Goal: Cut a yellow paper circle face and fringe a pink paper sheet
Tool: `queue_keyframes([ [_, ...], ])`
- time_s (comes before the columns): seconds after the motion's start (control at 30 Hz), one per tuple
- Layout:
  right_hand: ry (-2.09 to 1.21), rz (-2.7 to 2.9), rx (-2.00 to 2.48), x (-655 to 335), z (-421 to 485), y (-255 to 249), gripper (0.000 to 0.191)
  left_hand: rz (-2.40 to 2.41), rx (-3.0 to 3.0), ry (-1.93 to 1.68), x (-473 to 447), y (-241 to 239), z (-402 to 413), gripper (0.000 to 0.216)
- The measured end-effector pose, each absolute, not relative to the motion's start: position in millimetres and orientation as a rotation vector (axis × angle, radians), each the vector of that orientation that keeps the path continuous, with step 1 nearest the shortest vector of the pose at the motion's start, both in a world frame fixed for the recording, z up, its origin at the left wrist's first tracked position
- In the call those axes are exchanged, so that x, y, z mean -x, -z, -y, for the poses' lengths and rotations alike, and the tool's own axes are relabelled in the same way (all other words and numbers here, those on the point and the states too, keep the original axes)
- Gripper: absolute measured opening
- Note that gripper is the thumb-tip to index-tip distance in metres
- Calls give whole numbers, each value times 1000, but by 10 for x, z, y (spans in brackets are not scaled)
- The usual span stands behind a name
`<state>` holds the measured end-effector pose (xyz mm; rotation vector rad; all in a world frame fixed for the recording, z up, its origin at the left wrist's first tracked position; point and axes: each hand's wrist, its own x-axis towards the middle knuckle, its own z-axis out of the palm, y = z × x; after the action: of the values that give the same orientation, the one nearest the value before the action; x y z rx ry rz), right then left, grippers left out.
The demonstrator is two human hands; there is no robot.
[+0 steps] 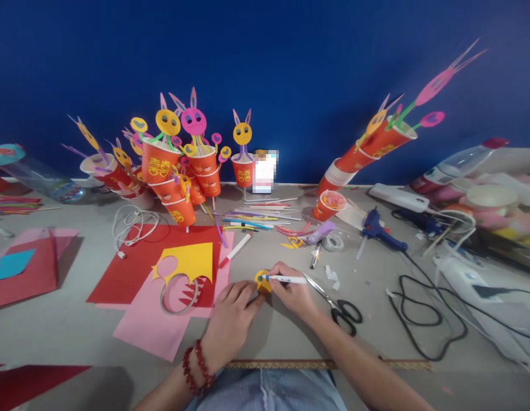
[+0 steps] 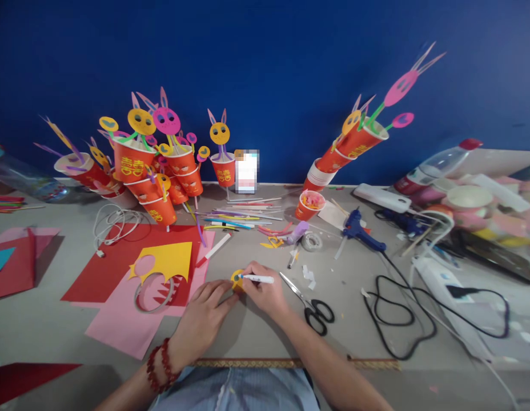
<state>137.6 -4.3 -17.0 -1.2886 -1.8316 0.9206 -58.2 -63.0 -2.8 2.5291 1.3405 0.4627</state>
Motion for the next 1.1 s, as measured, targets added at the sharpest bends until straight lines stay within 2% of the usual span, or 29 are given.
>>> queue_keyframes([
  [1.1,-923,1784,1276,-1367,51,147,10,-1354,-2525,-429,582,27,630,41],
])
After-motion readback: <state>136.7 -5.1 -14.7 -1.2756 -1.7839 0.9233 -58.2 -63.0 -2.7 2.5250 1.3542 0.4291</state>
